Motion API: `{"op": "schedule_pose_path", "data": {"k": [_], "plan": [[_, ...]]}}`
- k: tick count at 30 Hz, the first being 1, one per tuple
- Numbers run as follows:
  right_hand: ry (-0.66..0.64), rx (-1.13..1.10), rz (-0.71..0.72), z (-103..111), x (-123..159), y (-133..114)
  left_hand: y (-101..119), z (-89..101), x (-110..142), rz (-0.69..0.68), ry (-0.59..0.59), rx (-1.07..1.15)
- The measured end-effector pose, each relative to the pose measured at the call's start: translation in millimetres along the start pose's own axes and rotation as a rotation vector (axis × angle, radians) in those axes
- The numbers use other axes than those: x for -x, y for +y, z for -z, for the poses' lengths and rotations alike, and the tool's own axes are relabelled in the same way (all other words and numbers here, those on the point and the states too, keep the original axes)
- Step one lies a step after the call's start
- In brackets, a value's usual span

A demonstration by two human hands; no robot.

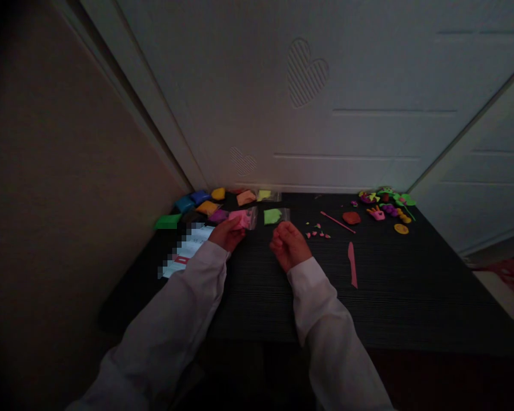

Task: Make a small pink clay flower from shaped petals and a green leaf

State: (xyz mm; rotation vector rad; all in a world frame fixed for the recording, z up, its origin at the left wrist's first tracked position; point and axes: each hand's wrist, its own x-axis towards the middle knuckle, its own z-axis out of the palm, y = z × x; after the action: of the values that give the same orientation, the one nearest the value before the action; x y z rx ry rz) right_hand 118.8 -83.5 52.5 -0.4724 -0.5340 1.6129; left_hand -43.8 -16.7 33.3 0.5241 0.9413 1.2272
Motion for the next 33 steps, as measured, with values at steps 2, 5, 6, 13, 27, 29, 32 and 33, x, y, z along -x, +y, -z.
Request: {"op": "schedule_pose_path", "data": {"k": [2,5,6,13,27,29,32,33], "plan": [[0.018,-0.002,0.009,1.1,-1.3,-0.1,0.0,-0.1,0.4,0.0,0.001,-0.002],[0.066,0.008,0.016,2.2,-3.4,-0.2,0.4,-0.5,1.7,0.0,0.004,-0.007],[0.086,0.014,0.017,2.5,-4.0,-0.1,0.6,-0.7,2.1,0.0,0.004,-0.008],[0.208,0.068,-0.005,2.9,-5.9,3.0,0.8,-1.0,3.1,-0.001,0.003,-0.008],[0.198,0.169,-0.062,4.4,-5.7,7.1,0.0,-2.4,3.9,-0.009,-0.01,0.001],[0.177,0.183,-0.069,4.8,-5.2,6.9,0.2,-2.7,4.5,-0.01,-0.007,0.002],[0.148,0.202,-0.05,5.4,-5.5,7.3,0.4,-2.6,4.7,-0.005,-0.005,-0.003],[0.146,0.21,-0.038,5.5,-5.8,7.4,0.4,-2.3,4.4,-0.002,-0.005,-0.006]]}}
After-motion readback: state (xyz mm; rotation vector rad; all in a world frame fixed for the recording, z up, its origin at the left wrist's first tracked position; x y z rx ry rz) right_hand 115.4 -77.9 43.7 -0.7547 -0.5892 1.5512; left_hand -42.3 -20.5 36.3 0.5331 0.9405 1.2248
